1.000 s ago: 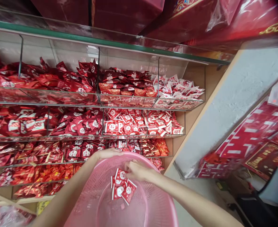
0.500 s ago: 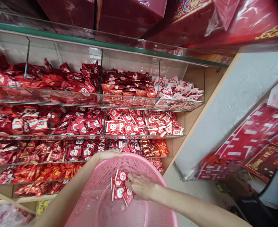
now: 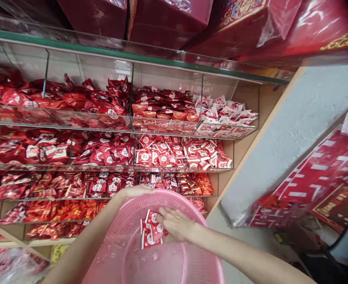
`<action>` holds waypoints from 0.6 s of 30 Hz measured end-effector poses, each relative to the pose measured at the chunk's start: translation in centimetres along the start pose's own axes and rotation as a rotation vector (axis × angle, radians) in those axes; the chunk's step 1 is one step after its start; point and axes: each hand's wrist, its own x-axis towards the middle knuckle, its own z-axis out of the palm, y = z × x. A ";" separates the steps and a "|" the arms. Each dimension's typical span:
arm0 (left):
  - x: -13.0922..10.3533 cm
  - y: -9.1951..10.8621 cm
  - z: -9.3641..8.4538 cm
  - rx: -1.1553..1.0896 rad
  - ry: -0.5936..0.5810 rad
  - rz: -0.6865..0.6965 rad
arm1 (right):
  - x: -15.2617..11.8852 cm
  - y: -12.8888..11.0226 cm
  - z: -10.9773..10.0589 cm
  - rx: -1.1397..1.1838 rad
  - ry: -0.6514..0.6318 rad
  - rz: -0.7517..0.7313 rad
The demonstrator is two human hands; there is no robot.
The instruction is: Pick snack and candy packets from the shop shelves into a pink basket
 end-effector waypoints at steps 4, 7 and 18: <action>0.0 -0.1 0.0 0.015 -0.008 0.016 | 1.7 -0.3 0.1 0.007 0.011 -0.001; 0.1 -0.3 -0.1 0.039 -0.026 0.026 | 2.9 -0.7 0.3 -0.011 -0.028 0.004; 0.4 -1.2 -0.4 0.046 -0.043 0.087 | 2.4 -0.2 -2.6 0.108 0.011 0.012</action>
